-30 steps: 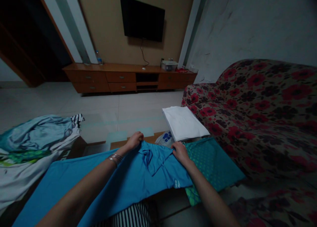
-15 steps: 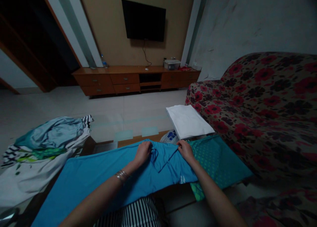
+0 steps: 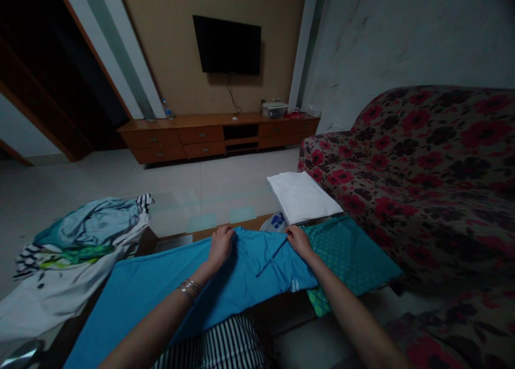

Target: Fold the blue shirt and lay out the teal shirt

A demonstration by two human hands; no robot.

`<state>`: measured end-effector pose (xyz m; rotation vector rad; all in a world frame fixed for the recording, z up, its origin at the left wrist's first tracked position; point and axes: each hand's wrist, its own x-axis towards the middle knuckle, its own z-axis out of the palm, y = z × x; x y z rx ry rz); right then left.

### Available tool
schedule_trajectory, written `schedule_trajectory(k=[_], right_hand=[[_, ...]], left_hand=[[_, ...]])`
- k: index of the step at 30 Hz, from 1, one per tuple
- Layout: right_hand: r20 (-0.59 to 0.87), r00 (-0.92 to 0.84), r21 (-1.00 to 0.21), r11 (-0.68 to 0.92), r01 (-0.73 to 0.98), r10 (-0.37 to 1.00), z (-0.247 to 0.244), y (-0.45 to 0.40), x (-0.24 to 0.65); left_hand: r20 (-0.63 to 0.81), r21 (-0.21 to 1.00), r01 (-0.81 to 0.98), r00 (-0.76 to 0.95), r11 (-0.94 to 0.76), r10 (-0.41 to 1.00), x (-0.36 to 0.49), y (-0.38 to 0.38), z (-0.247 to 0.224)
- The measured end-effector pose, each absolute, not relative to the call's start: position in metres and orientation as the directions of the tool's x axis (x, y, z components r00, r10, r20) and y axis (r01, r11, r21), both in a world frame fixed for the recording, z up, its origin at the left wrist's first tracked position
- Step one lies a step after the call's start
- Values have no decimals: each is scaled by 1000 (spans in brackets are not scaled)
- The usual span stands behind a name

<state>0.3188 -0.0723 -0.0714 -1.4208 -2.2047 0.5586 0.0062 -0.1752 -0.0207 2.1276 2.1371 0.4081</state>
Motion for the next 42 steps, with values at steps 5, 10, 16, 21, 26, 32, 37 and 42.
schedule_trajectory(k=[5,10,16,21,26,32,37,42], right_hand=[[121,-296,-563,311,766,947,-66,-73,318],[121,-267,-576,287,765,956,-54,-73,317],[152,-143,-587,206,783,978,-35,-95,348],[41,50,-448,-26,894,998,-50,-161,376],[33,66,-353,-50,934,997,-65,-197,362],[17,157,-614,-114,781,987,-68,-179,364],[19,150,-701,-94,707,989,-75,-178,380],[36,140,-729,-70,681,990,-75,-184,385]], left_hand=[[152,99,965,226,-243,962,48,-193,-37],[94,85,981,169,-177,981,41,-201,-61],[234,130,971,169,-203,957,47,-211,-50],[180,149,940,279,-306,943,62,-237,-54],[127,146,941,288,-306,949,60,-244,-64],[142,151,945,269,-289,953,54,-249,-64],[109,202,935,276,-293,955,49,-255,-59],[122,314,910,245,-272,962,47,-261,-49]])
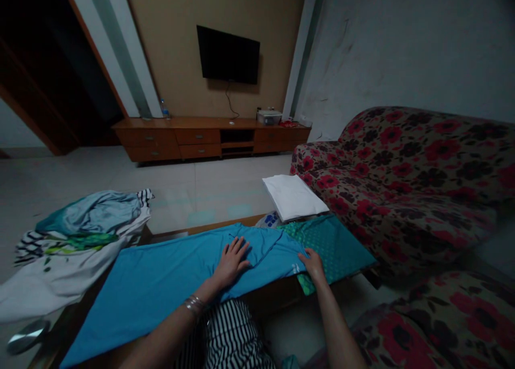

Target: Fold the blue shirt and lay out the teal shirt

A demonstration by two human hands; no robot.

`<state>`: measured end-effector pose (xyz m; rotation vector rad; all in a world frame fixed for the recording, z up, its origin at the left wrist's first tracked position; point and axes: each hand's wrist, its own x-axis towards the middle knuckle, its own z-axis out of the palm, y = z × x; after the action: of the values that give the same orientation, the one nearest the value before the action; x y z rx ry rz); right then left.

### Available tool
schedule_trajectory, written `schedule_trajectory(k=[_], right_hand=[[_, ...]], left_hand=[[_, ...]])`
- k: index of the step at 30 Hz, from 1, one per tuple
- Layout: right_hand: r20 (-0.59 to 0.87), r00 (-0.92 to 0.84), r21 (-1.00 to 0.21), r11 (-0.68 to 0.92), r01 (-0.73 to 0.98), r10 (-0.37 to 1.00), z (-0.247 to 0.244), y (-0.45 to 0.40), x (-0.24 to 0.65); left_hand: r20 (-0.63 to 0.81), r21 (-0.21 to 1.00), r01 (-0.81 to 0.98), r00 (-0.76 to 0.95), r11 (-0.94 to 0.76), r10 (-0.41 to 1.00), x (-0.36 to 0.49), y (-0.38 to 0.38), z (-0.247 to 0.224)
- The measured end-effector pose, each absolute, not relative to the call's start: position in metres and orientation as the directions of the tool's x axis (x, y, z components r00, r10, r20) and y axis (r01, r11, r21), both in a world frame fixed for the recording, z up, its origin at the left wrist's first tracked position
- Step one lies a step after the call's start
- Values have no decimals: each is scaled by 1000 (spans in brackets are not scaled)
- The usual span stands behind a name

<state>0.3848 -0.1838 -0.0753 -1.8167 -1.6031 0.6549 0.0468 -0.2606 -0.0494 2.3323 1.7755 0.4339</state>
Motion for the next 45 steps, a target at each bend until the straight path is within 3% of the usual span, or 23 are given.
schedule_trajectory(k=[3,6,10,13,16,19,24,26,28,31,33,35,37,39,41,45], right_hand=[[28,122,-732,-63,679,992,-73,-183,387],[-5,122,-729,-87,679,993,-75,-181,393],[-55,131,-752,-127,647,990,-88,-179,403],[-80,135,-781,-146,607,988,-96,-178,408],[-90,148,-801,-160,578,985,-96,-179,409],[-107,163,-794,-183,580,981,-91,-179,407],[-107,196,-755,-208,621,975,-83,-173,418],[-117,191,-724,-216,655,974,-82,-168,429],[-165,191,-624,-252,739,968,-78,-162,438],[-174,212,-358,-262,896,962,-58,-153,417],[-105,110,-276,-135,952,988,-33,-152,363],[-26,-190,-335,170,927,981,-5,-160,275],[13,-520,-428,475,769,854,20,-179,166],[-9,-780,-508,669,542,625,36,-206,56],[-110,-896,-479,766,428,431,41,-234,-38],[-174,-898,-404,802,439,404,30,-273,-158]], left_hand=[[216,340,934,33,-107,976,20,-280,-43],[262,295,923,-325,245,909,-37,-325,-31],[252,133,621,-775,773,579,-121,-417,-11],[179,16,432,-888,902,423,-159,-474,-4],[-46,10,408,-912,913,408,-179,-501,-7],[-256,132,434,-854,891,453,-193,-508,-10],[-244,227,464,-824,857,511,-198,-514,-6],[-246,333,409,-832,849,497,-191,-521,-5],[-301,504,290,-824,814,480,-181,-530,-5],[-425,716,16,-783,698,454,-166,-542,-7],[-491,771,-121,-738,626,462,-161,-548,-8],[-506,794,-166,-713,585,485,-160,-552,-9],[-486,813,-144,-701,564,522,-162,-555,-13],[-453,832,-106,-697,545,556,-165,-558,-18],[-427,843,-79,-700,532,572,-167,-560,-24],[-377,850,-23,-724,527,577,-166,-563,-31]])
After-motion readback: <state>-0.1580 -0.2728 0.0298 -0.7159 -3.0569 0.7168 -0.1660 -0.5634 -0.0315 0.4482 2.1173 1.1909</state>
